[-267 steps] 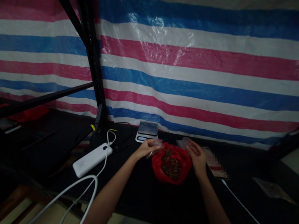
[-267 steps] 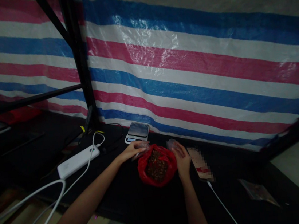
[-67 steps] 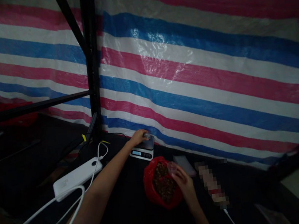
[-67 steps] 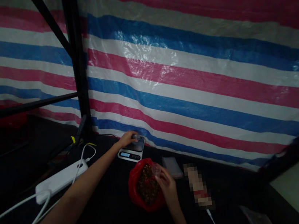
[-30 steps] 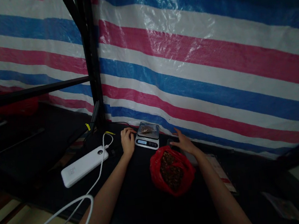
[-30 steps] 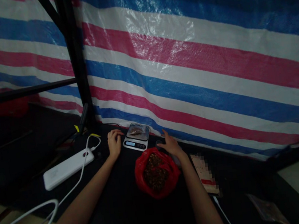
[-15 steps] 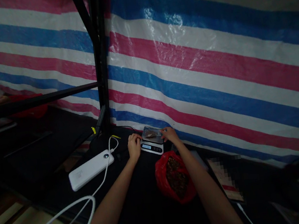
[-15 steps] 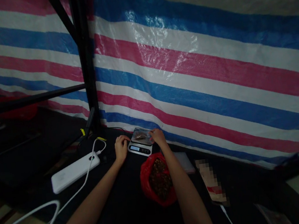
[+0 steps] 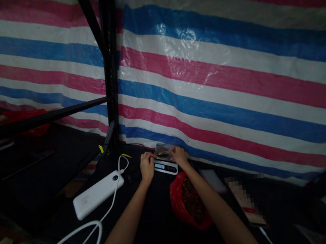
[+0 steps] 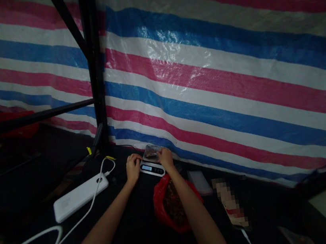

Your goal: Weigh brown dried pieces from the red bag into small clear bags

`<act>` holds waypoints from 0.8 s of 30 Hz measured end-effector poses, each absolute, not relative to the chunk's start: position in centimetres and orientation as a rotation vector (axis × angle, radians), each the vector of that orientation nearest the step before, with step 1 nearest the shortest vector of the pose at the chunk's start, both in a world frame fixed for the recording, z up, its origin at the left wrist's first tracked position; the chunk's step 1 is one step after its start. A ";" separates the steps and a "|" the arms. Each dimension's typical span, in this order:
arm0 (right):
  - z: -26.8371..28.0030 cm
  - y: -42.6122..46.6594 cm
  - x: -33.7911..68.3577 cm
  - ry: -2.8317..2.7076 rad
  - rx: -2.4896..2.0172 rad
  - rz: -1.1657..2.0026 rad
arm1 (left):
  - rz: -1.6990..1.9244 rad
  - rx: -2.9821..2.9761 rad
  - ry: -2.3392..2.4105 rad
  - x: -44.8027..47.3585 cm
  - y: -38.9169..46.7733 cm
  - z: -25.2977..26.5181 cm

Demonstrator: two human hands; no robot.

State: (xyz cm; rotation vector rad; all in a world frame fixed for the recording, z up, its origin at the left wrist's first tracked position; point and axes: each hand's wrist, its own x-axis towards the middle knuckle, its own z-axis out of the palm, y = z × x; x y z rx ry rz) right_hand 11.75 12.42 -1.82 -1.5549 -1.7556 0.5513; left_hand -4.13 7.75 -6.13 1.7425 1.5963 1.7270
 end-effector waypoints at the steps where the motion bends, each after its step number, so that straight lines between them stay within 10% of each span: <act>1: -1.5 12.0 11.8 -1.757 -1.503 0.506 | 1.742 1.731 1.595 -4.2 7.7 -6.0; 12: -3.8 2.0 12.9 -1.623 -1.181 0.432 | 1.301 1.574 0.840 -1.9 5.7 -4.9; 24: -5.1 1.0 14.0 -1.237 -1.155 0.634 | 1.392 1.490 1.011 -0.7 5.5 -5.3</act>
